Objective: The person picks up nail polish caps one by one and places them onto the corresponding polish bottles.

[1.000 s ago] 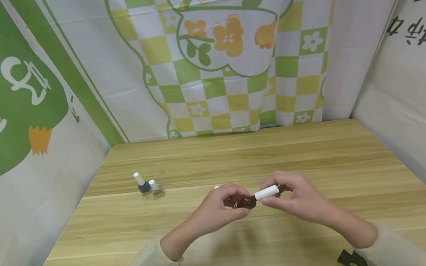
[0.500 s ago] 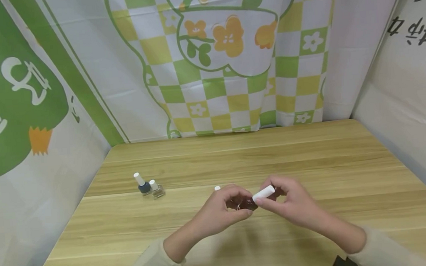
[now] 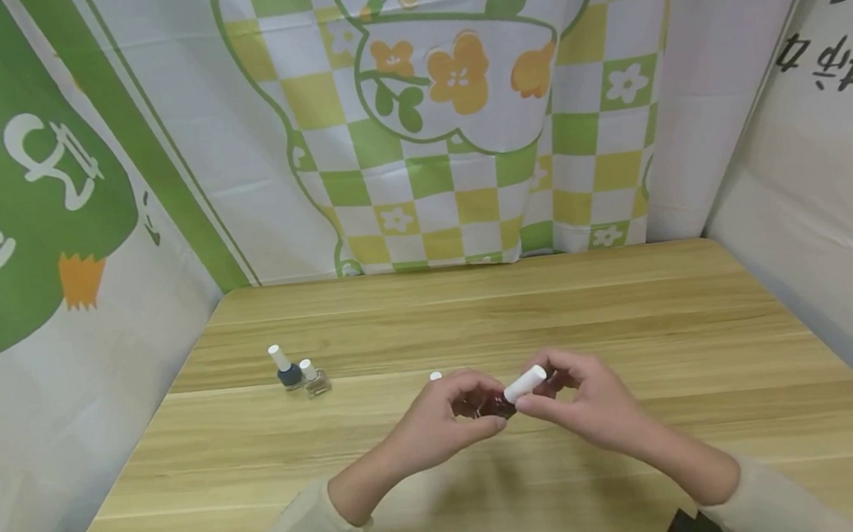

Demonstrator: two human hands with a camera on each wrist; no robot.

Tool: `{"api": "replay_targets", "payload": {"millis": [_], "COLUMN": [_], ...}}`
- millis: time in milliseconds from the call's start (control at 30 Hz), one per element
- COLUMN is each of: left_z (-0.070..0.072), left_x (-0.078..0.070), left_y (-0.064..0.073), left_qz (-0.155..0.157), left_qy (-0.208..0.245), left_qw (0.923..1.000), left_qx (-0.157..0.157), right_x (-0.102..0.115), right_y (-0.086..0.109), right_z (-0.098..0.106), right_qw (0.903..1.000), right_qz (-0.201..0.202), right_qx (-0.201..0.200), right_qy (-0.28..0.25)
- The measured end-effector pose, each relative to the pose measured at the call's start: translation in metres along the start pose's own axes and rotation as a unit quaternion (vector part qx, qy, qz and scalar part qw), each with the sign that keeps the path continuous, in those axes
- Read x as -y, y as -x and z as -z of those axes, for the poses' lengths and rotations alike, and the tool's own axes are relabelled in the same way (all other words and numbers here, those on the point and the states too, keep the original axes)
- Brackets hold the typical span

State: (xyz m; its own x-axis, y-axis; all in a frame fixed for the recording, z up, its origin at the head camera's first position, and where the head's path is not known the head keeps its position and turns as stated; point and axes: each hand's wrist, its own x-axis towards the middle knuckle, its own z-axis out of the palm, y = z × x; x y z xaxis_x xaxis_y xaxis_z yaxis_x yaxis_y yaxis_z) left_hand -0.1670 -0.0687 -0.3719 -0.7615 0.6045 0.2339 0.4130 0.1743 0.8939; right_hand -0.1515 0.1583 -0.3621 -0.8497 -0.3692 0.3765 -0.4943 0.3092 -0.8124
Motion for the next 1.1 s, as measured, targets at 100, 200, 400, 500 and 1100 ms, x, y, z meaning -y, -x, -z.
{"api": "replay_targets", "payload": {"millis": [100,200,400,500,1100], "left_z": [0.001,0.001,0.001,0.001,-0.003], "left_x": [0.001,0.0,-0.001,-0.001,0.001], "left_y": [0.0,0.0,0.0,0.0,0.0], "left_qz": [0.001,0.004,0.01,0.011,0.008], "left_qy": [0.005,0.007,0.015,0.018,0.014], "left_qw": [1.0,1.0,0.9998,0.9998,0.9999], "left_qx": [-0.002,-0.003,0.0,0.002,0.003], "right_x": [-0.002,-0.004,-0.006,-0.007,-0.003], "right_y": [-0.001,-0.002,-0.004,-0.004,-0.004], "right_z": [0.005,0.009,0.01,0.01,0.0], "right_qw": [0.999,0.9963,0.9933,0.9933,0.9997], "right_qz": [0.031,0.059,0.076,0.077,0.015], "right_qx": [0.017,0.032,0.049,0.051,-0.009], "right_qy": [-0.028,-0.054,-0.072,-0.069,-0.017]}}
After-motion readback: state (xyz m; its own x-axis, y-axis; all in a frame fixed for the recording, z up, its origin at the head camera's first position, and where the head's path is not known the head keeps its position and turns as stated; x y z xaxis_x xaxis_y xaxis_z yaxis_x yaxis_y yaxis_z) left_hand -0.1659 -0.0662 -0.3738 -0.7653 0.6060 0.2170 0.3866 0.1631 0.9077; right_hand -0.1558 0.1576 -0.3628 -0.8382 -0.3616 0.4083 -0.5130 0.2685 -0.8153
